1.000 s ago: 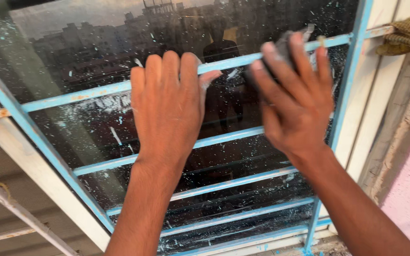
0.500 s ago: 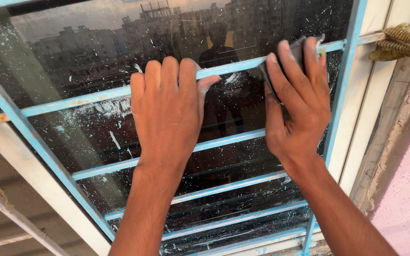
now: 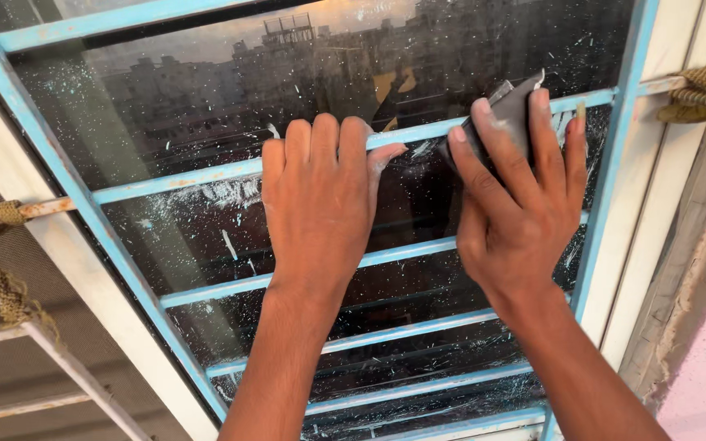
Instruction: The person uses a handheld scraper to remove dried paint from a light blue metal window grille. They hold the frame with one hand and scrape along the bars with the other, working across multiple sections of the grille.
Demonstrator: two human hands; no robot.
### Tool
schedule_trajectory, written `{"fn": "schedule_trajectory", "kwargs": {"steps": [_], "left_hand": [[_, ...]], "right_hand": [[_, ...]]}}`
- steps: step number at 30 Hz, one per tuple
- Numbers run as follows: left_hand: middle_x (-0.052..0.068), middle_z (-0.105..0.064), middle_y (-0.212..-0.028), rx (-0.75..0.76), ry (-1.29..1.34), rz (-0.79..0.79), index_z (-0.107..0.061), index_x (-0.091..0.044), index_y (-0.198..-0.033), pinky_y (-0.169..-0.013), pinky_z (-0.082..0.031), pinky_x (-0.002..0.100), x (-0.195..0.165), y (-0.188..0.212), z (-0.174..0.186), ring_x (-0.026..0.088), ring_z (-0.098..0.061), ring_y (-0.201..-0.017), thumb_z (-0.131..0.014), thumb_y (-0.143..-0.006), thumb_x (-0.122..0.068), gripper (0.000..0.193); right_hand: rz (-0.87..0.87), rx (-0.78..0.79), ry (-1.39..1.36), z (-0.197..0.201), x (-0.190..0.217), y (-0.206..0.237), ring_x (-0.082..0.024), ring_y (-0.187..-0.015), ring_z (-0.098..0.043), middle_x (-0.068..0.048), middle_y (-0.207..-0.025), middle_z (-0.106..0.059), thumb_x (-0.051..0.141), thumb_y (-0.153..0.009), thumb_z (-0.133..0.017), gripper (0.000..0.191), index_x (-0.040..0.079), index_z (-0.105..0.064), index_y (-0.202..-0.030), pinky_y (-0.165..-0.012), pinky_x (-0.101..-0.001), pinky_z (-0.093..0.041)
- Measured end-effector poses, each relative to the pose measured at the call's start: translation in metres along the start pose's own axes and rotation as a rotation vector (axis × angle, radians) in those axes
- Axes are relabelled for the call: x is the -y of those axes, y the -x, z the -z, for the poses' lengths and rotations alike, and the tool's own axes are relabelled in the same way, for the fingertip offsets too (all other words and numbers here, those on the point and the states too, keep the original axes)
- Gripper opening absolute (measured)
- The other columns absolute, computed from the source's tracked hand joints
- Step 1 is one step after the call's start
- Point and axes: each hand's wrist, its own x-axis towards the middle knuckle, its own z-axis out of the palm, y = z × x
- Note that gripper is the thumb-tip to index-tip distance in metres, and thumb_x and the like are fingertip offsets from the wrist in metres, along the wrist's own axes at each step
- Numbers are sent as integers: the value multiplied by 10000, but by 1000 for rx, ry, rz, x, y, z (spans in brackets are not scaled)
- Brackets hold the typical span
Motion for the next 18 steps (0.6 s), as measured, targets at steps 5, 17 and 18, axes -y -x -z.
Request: {"fn": "schedule_trajectory", "kwargs": {"steps": [5,17,18], "left_hand": [[55,-490,-853,-20,11,-7,-590,-92,-952,-733,-363,393,0,0,-2,237,-467,-808,-657,-1030,-427,351],[62,-513,-873,-1,0,-15,-612,-90,-977,-731,-361,399,1,2,-8,247,-468,-806,-656,-1033,-442,359],[62,-518,-886,-5,-5,-15,-613,-93,-984,-740,-364,398,1,2,-7,248,-471,-817,-656,-1041,-429,344]], "right_hand": [[-31,-26,6,-10,9,4,-396,-1540,-417,-88,-1522,-627,-25,-1008,-641,405,112,-743,-1375,-1311,-560,-225],[9,-76,-26,-17,5,-8,-356,-1490,-433,-125,-1514,-560,65,-1045,-640,392,127,-678,-1430,-1262,-529,-340],[35,-79,-15,-24,12,-8,-357,-1488,-422,-132,-1517,-561,63,-1025,-631,406,126,-674,-1424,-1263,-544,-328]]}}
